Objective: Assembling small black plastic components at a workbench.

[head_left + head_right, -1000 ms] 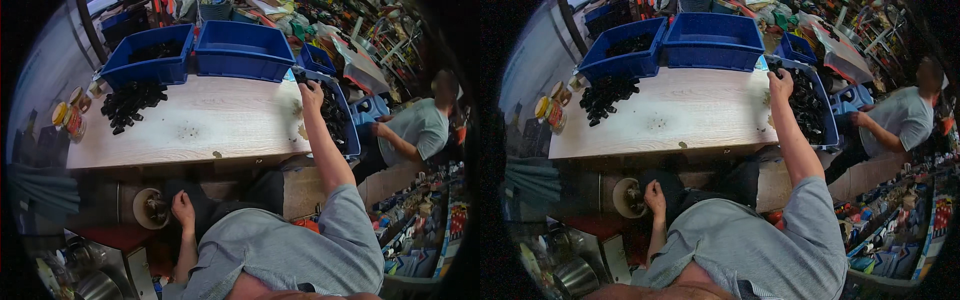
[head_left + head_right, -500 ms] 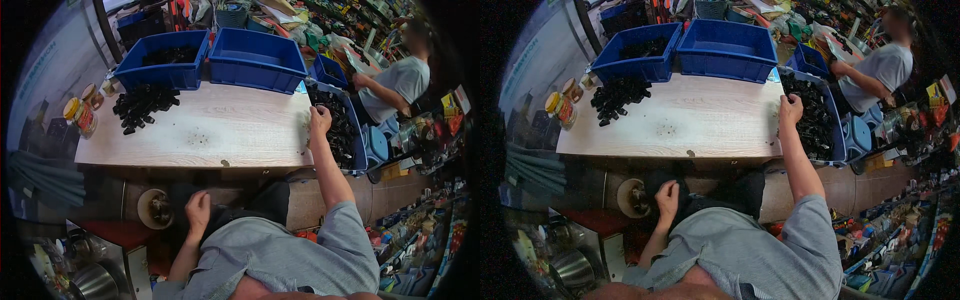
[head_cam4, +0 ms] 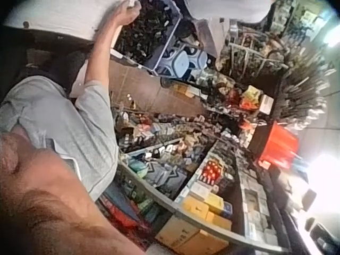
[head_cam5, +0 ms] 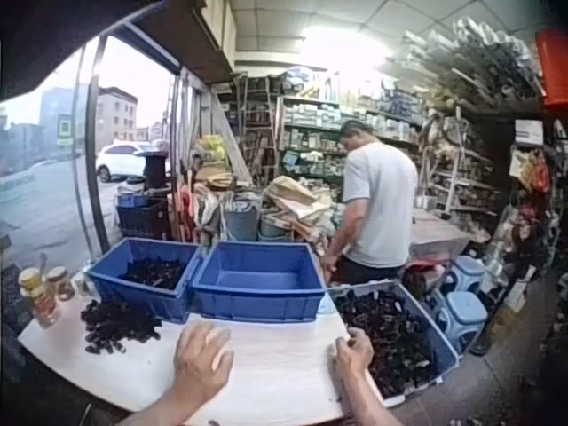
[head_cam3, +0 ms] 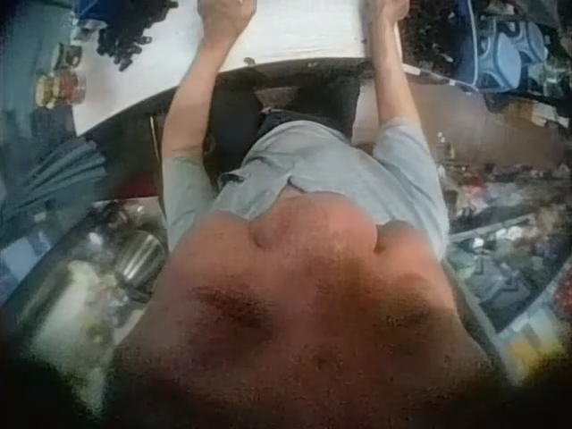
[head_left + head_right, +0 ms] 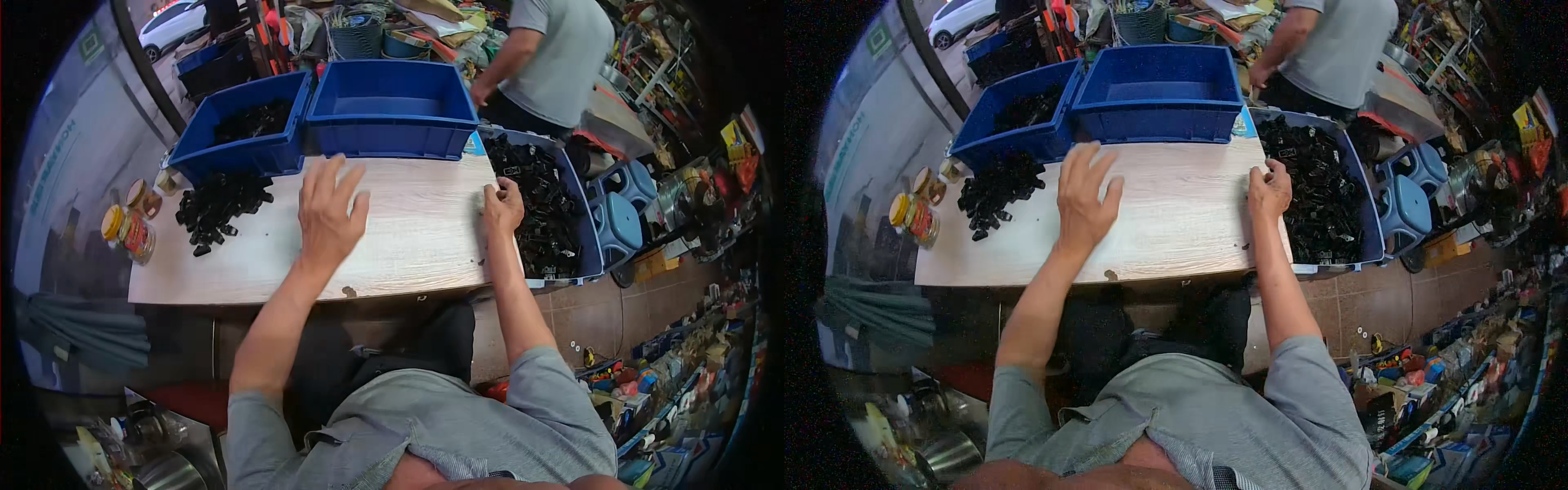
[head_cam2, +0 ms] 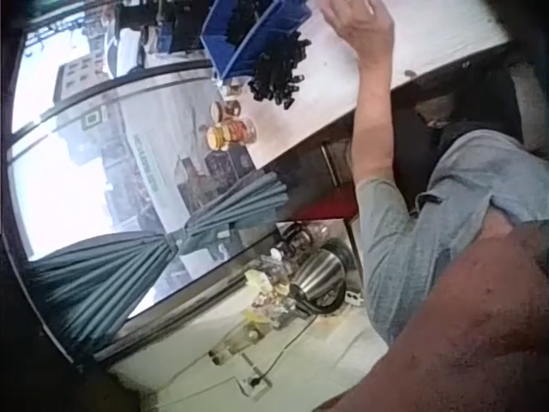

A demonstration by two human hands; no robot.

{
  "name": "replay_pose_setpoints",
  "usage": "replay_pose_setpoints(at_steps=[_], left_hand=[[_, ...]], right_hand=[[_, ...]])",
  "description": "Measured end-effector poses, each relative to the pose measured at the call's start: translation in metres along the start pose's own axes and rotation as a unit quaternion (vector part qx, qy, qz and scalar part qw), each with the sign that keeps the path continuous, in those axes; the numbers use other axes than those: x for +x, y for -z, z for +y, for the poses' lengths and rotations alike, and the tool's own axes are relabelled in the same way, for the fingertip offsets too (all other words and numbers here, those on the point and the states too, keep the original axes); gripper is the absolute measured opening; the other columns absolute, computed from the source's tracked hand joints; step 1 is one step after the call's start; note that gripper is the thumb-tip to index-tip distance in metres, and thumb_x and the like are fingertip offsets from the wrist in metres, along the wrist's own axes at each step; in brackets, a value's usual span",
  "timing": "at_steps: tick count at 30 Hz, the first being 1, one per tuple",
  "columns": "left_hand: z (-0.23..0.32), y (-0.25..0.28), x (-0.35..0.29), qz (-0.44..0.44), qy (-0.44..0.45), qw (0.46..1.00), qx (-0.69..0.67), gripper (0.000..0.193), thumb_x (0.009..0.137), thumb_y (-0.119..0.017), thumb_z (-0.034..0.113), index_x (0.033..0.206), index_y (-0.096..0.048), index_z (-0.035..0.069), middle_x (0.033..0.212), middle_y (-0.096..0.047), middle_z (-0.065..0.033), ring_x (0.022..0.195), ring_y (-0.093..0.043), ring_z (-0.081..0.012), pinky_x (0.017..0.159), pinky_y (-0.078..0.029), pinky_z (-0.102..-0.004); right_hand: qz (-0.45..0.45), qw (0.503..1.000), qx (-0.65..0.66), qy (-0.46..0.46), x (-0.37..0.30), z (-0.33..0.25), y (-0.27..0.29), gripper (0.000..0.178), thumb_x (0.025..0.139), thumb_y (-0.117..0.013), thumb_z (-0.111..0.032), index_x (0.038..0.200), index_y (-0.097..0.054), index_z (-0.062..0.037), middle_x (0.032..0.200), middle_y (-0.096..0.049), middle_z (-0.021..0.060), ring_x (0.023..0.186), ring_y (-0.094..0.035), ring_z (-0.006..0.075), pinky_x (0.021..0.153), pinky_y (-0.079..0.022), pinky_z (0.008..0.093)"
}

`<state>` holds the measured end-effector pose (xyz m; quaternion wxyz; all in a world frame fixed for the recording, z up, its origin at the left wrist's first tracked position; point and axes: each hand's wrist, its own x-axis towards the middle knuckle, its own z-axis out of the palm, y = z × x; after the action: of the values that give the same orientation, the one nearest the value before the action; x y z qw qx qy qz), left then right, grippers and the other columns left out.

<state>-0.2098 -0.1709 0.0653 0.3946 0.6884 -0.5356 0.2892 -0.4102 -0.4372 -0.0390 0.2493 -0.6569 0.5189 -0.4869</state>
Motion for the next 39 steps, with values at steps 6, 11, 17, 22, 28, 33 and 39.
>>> replay_pose_setpoints(at_steps=[6, 11, 17, 22, 28, 33, 39], left_hand=[[-0.041, -0.048, 0.052, -0.035, -0.019, 0.995, 0.09, 0.045, 0.082, -0.074, 0.02, 0.125, -0.067, 0.01, 0.132, -0.06, -0.019, 0.129, -0.05, -0.0421, 0.106, -0.042, -0.0507], [-0.062, -0.084, 0.077, -0.102, -0.008, 0.983, 0.151, 0.046, 0.09, -0.069, 0.033, 0.131, -0.065, 0.011, 0.136, -0.059, -0.0178, 0.133, -0.047, -0.0424, 0.112, -0.037, -0.0496], [-0.08, -0.105, 0.084, -0.112, -0.004, 0.975, 0.191, 0.036, 0.093, -0.066, 0.035, 0.121, -0.071, 0.012, 0.117, -0.068, -0.0099, 0.112, -0.06, -0.0308, 0.101, -0.042, -0.0443], [-0.08, -0.109, 0.084, -0.046, -0.028, 0.982, 0.183, 0.028, 0.092, -0.067, 0.033, 0.109, -0.075, 0.012, 0.101, -0.072, -0.0055, 0.098, -0.063, -0.0266, 0.093, -0.043, -0.0425], [-0.073, -0.112, 0.085, -0.032, -0.011, 0.98, 0.197, 0.025, 0.091, -0.067, 0.033, 0.105, -0.074, 0.014, 0.097, -0.071, -0.0046, 0.094, -0.063, -0.0265, 0.089, -0.042, -0.0432], [-0.072, -0.118, 0.083, -0.005, -0.009, 0.982, 0.191, 0.026, 0.09, -0.068, 0.034, 0.107, -0.074, 0.015, 0.099, -0.071, -0.0048, 0.097, -0.063, -0.027, 0.095, -0.041, -0.0462], [-0.08, -0.109, 0.077, -0.071, 0.02, 0.986, 0.15, 0.036, 0.093, -0.063, 0.038, 0.121, -0.068, 0.016, 0.117, -0.067, -0.0088, 0.117, -0.057, -0.0312, 0.111, -0.032, -0.0554]], right_hand=[[-0.004, 1.0, -0.006, 0.015, -0.004, -0.009, -0.002, 0.042, 0.08, -0.074, -0.027, 0.116, -0.07, -0.0057, 0.08, -0.068, 0.0059, 0.072, -0.063, 0.0163, 0.072, -0.052, 0.0318], [0.013, 1.0, 0.01, 0.024, -0.001, 0.003, -0.006, 0.041, 0.08, -0.075, -0.024, 0.115, -0.07, -0.0045, 0.076, -0.067, 0.0043, 0.066, -0.06, 0.0133, 0.066, -0.05, 0.0293], [-0.003, 1.0, 0.015, 0.007, -0.004, -0.001, -0.008, 0.038, 0.081, -0.075, -0.023, 0.114, -0.07, -0.005, 0.073, -0.066, 0.0035, 0.065, -0.059, 0.0121, 0.066, -0.049, 0.0288], [-0.009, 1.0, 0.015, 0.012, -0.004, -0.004, -0.006, 0.036, 0.082, -0.076, -0.021, 0.114, -0.07, -0.0061, 0.073, -0.065, 0.0029, 0.065, -0.058, 0.0109, 0.063, -0.048, 0.0284], [-0.025, 0.994, 0.085, -0.059, -0.006, -0.003, -0.007, 0.031, 0.08, -0.074, -0.024, 0.106, -0.073, -0.0081, 0.079, -0.068, 0.0074, 0.071, -0.063, 0.0195, 0.07, -0.05, 0.0343], [-0.032, 0.996, 0.081, -0.008, -0.003, 0.013, -0.008, 0.031, 0.085, -0.077, -0.019, 0.113, -0.071, -0.0082, 0.08, -0.068, 0.0042, 0.065, -0.06, 0.01, 0.059, -0.048, 0.0263], [-0.045, 0.997, 0.052, -0.02, -0.006, -0.01, 0.0, 0.03, 0.082, -0.075, -0.025, 0.107, -0.072, -0.0075, 0.079, -0.068, 0.0074, 0.072, -0.064, 0.0188, 0.072, -0.051, 0.034]])
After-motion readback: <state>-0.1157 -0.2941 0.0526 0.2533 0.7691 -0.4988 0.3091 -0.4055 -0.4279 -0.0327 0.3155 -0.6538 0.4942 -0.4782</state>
